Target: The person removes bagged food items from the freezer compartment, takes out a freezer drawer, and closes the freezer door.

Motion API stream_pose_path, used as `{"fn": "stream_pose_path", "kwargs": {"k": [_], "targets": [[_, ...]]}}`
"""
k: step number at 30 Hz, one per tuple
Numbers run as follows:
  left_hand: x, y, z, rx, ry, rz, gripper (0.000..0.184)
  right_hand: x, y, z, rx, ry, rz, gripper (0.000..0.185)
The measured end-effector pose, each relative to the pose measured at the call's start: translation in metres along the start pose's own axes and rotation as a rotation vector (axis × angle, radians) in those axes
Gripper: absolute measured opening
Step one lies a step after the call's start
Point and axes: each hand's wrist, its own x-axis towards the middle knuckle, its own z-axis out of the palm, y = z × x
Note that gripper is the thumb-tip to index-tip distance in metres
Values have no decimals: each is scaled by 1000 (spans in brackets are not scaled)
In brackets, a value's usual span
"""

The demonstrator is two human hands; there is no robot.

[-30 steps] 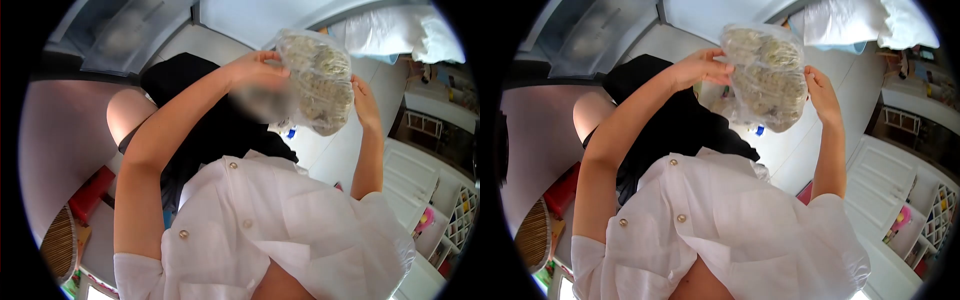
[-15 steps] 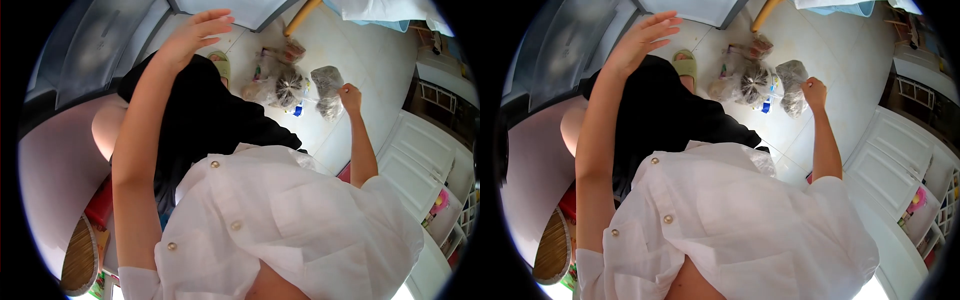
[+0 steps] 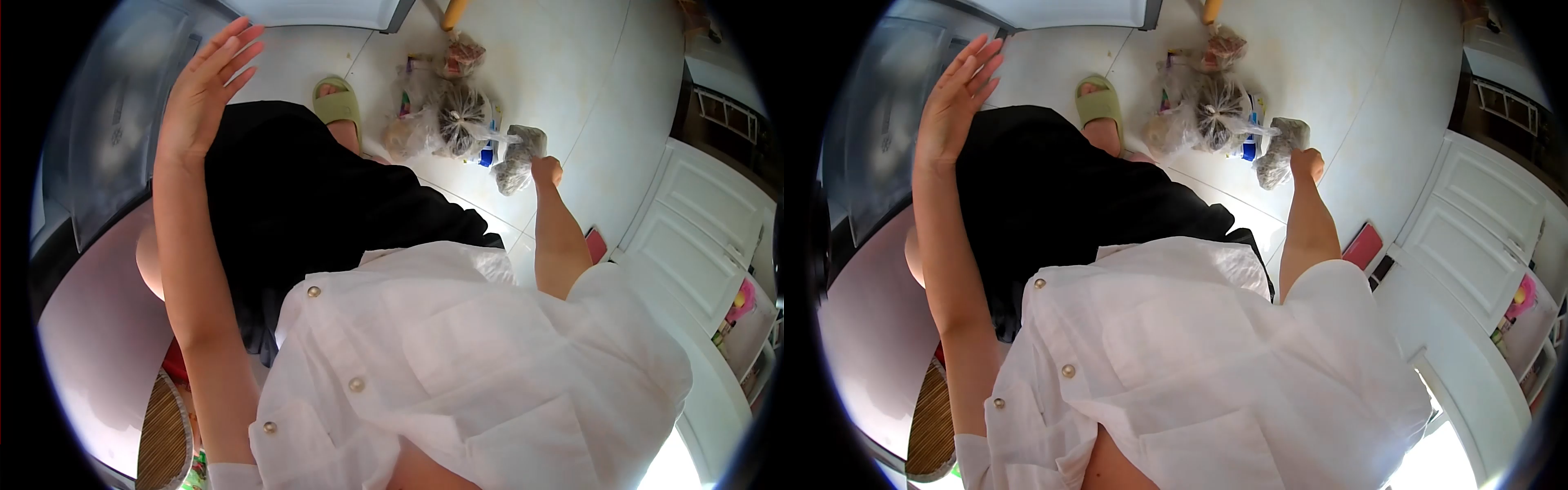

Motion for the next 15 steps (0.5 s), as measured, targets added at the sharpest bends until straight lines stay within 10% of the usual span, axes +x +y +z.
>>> {"fn": "stream_pose_path", "kwargs": {"k": [15], "targets": [[4, -1, 3, 38, 98, -37, 50, -32, -23, 86, 211, -116, 189, 30]]}}
